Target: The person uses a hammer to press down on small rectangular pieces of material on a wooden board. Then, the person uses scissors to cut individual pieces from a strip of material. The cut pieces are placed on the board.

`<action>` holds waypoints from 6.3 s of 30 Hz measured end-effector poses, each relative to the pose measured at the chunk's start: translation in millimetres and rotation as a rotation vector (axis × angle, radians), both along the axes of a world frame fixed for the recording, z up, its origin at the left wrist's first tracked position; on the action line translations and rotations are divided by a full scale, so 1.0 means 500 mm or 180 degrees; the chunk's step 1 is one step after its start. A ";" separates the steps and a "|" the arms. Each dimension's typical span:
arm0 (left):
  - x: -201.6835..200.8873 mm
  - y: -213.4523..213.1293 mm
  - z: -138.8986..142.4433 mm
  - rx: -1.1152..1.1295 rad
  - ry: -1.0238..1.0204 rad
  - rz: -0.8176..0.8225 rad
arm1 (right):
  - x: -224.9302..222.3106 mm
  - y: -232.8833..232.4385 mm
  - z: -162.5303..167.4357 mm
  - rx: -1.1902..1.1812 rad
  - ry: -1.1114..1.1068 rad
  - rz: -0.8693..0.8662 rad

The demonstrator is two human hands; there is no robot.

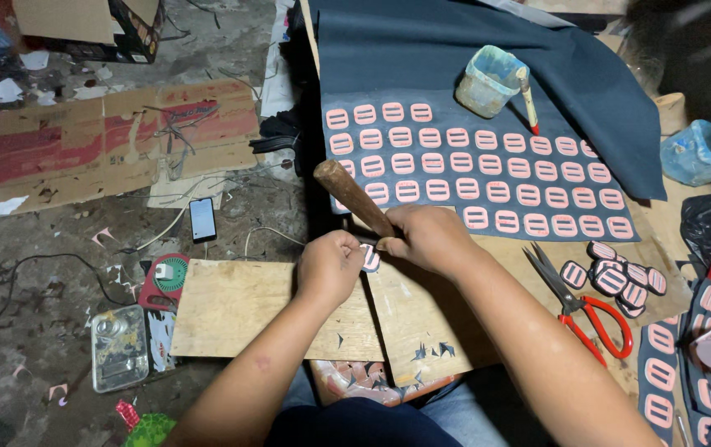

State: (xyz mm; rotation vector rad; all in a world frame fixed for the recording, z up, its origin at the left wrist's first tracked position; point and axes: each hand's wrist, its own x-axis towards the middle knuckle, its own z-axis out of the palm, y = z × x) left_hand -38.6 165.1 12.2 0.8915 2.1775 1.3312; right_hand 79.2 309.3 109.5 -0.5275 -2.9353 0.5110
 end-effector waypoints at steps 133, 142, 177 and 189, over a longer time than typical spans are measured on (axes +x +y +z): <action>0.009 -0.007 0.006 0.0198 -0.0014 0.0073 | 0.021 0.008 -0.010 -0.0054 -0.0365 -0.0028; -0.015 0.007 -0.036 0.0181 -0.0602 -0.0060 | 0.013 0.006 -0.002 -0.0107 -0.0283 -0.0196; -0.008 0.004 0.003 0.0143 -0.0210 0.0102 | 0.007 0.011 -0.001 -0.0158 -0.0349 -0.0171; -0.007 -0.002 -0.004 0.0126 0.0008 0.0097 | 0.018 0.001 0.006 -0.0094 -0.0431 -0.0088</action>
